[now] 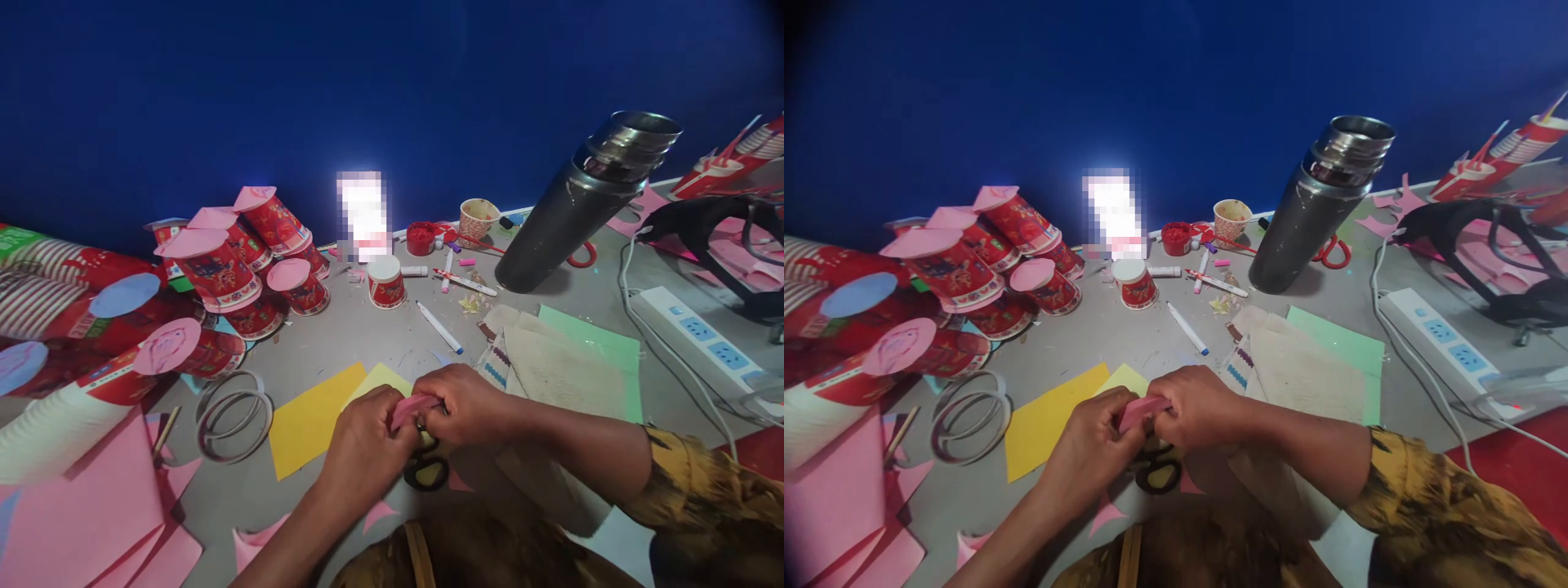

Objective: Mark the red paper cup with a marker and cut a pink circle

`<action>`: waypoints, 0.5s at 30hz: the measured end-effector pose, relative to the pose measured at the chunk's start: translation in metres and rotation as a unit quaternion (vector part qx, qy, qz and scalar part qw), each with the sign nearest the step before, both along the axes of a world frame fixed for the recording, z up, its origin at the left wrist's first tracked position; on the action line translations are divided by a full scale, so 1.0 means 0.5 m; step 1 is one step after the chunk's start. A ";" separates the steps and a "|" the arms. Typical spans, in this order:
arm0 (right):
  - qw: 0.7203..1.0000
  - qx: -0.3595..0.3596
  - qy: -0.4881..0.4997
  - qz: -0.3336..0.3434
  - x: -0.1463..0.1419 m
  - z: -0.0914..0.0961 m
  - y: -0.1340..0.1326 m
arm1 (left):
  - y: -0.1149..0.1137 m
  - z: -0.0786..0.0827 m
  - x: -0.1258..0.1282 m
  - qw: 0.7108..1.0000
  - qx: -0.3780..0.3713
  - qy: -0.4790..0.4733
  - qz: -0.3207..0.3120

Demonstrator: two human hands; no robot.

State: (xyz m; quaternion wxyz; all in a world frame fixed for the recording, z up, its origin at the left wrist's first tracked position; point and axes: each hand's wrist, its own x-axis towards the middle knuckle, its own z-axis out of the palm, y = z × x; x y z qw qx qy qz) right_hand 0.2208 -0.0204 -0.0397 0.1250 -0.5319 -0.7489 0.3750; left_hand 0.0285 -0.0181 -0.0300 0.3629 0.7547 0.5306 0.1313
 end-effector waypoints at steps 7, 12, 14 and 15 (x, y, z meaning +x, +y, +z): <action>0.973 0.091 0.167 -0.127 0.023 -0.007 0.002 | 0.012 0.015 -0.013 0.993 -0.018 -0.084 0.077; 0.935 0.300 0.181 -0.059 0.032 -0.032 0.011 | 0.014 0.005 -0.019 0.991 -0.032 -0.109 0.078; 0.925 0.338 0.170 -0.035 0.031 -0.036 0.013 | 0.014 0.011 -0.019 0.990 -0.036 -0.120 0.070; 0.921 0.351 0.166 -0.028 0.030 -0.037 0.013 | 0.015 0.018 -0.019 0.989 -0.042 -0.130 0.064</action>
